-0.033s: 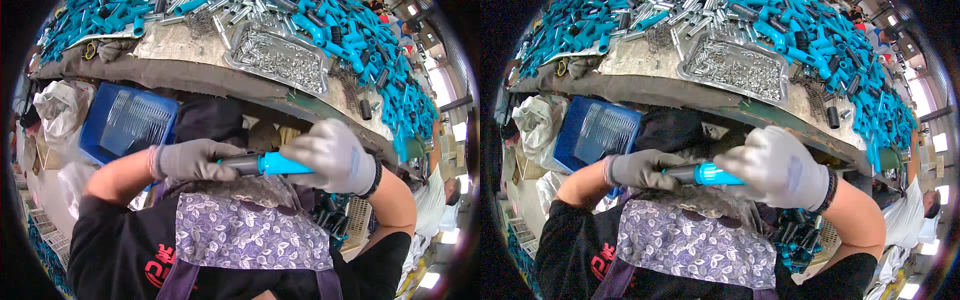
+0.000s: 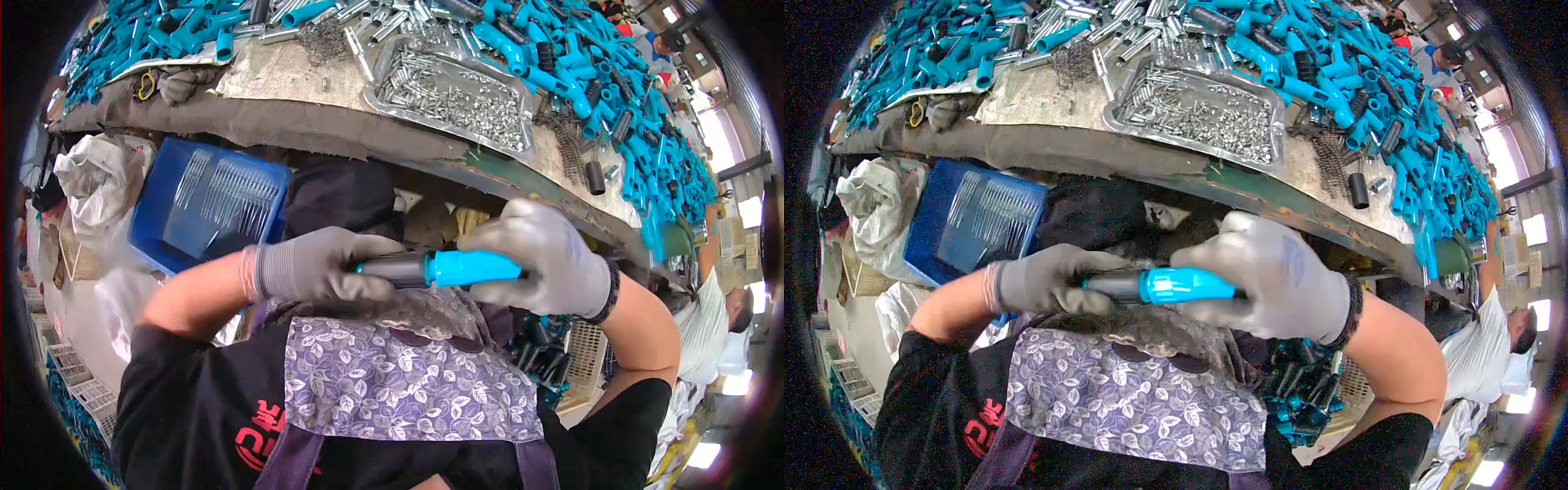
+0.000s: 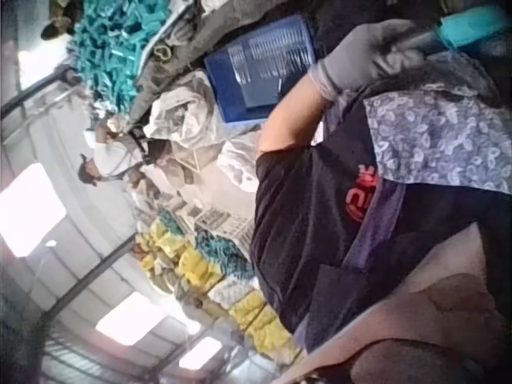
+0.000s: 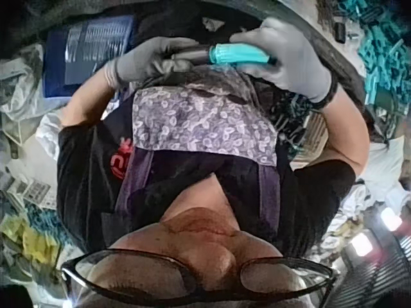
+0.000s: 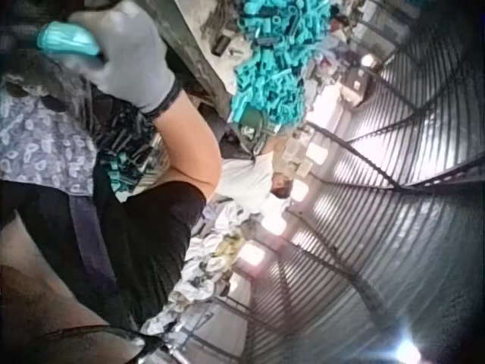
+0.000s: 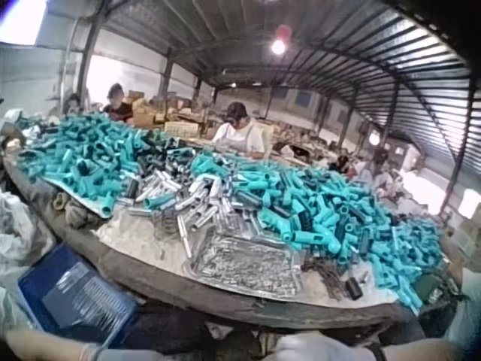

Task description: The person assembles tool handles by fitting metal pins and springs onto metal rods, inserting the assemblies into plastic handle casings, and attaching outer grips.

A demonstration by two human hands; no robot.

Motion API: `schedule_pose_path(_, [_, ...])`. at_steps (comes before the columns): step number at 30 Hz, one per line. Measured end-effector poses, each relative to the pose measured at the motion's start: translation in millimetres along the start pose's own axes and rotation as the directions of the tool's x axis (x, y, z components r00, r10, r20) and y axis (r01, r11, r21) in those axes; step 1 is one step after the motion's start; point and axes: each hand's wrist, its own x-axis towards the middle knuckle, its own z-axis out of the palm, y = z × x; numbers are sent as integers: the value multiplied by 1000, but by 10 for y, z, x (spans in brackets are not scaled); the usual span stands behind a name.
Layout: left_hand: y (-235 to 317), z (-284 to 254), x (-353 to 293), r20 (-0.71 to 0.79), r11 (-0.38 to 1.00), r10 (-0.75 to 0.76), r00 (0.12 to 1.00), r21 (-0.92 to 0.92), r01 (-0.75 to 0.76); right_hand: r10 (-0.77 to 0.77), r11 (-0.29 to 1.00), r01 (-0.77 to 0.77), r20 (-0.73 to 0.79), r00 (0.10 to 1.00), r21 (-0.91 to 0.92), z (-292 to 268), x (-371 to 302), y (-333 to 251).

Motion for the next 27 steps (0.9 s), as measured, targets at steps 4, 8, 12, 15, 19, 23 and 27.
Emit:
schedule_pose_path(4, [207, 241, 67, -272, 734, 304, 913, 678, -42, 528, 311, -350, 145, 837, 884, 465, -250, 101])
schedule_pose_path(8, [136, 295, 88, -411, 887, 216, 886, 461, -3, 670, 597, -254, -299, 679, 761, 458, -266, 136])
schedule_pose_path(12, [121, 249, 212, -393, 935, 207, 896, 350, -62, 715, 570, -111, -425, 554, 814, 848, -478, -177])
schedule_pose_path(15, [-32, 272, 279, -266, 798, 279, 923, 599, -68, 697, 713, -483, -587, 412, 508, 837, -418, -269])
schedule_pose_path(19, [214, 203, 249, -147, 910, 69, 987, 415, -2, 648, 762, -471, -494, 580, 445, 826, -746, -27])
schedule_pose_path(23, [-39, 180, 239, -203, 977, 103, 974, 206, -61, 6, 674, 504, -687, 727, 540, 605, -583, -162])
schedule_pose_path(27, [311, 319, 424, 198, 904, 166, 966, 361, -230, 753, 499, -6, -430, 498, 867, 779, -802, 130])
